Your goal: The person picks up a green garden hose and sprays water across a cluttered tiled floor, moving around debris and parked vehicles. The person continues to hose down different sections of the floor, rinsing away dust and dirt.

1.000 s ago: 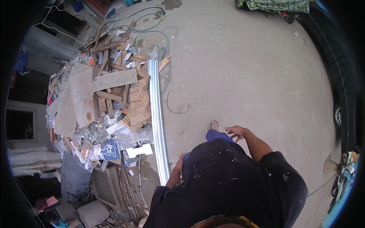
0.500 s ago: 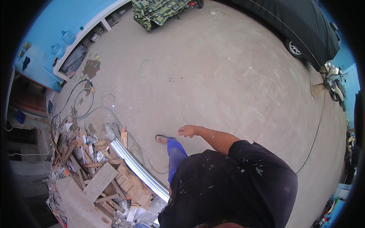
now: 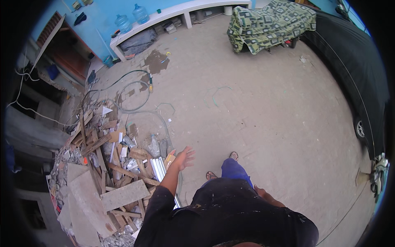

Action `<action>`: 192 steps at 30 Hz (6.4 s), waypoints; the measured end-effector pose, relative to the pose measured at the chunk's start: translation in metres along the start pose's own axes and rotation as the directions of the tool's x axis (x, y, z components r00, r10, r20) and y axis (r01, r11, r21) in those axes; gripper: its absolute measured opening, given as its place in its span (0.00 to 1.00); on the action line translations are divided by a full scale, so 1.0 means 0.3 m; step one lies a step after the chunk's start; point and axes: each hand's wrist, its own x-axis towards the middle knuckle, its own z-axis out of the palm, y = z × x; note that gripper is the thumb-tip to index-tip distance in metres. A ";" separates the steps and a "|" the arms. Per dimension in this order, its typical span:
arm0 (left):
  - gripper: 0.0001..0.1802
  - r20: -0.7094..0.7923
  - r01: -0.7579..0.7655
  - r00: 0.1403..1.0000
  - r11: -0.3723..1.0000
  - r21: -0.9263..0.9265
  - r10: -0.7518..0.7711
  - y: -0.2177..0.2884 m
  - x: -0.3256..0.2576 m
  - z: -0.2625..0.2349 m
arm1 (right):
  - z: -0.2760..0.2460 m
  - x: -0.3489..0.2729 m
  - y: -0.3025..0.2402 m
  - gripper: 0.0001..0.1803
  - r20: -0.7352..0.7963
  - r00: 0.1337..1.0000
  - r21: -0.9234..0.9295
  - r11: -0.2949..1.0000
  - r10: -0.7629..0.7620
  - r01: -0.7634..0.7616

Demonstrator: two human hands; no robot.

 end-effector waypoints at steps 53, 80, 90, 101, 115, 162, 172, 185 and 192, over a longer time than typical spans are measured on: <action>0.53 -0.221 0.393 0.883 0.910 -0.133 -0.414 2.778 1.773 -1.849 | 0.832 0.362 -5.021 0.46 0.210 0.972 -0.545 0.814 -0.101 0.202; 0.42 -0.376 -0.163 0.917 0.740 -0.652 -0.130 3.892 2.044 -3.070 | 2.697 0.558 -7.154 0.29 0.809 0.410 -0.097 -0.592 0.420 0.800; 0.37 -0.103 0.021 0.994 0.999 -0.027 -0.024 4.181 2.234 -3.811 | 3.357 0.175 -7.533 0.30 0.872 0.415 -0.155 -0.659 0.258 0.736; 0.21 -0.694 -0.431 0.605 0.573 -0.697 -0.389 4.331 2.195 -4.400 | 4.411 0.119 -8.092 0.26 0.853 0.421 -0.240 -0.484 0.309 0.842; 0.17 -0.862 -0.889 0.269 0.235 -0.394 -0.429 4.538 2.631 -5.052 | 5.071 0.568 -8.103 0.24 0.865 0.488 -0.499 -0.290 -0.113 0.817; 0.22 -0.747 -0.578 0.175 0.547 -0.605 -0.641 4.645 2.349 -5.084 | 5.258 0.277 -8.565 0.26 0.304 0.930 -0.776 -0.512 0.207 0.368; 0.26 -0.819 -0.543 0.218 0.631 -0.554 -0.531 4.496 2.412 -5.623 | 5.831 0.330 -8.499 0.17 0.405 0.914 -0.863 -0.317 0.031 0.393; 0.23 -0.772 -0.856 0.093 0.345 -0.384 -0.629 4.460 2.388 -6.026 | 6.115 0.348 -8.081 0.26 0.876 0.462 -0.422 -0.242 0.140 0.874; 0.29 -0.814 -0.788 0.204 0.402 -0.466 -0.544 4.486 2.322 -5.888 | 5.990 0.232 -8.031 0.29 0.865 0.499 -0.499 -0.217 -0.060 0.839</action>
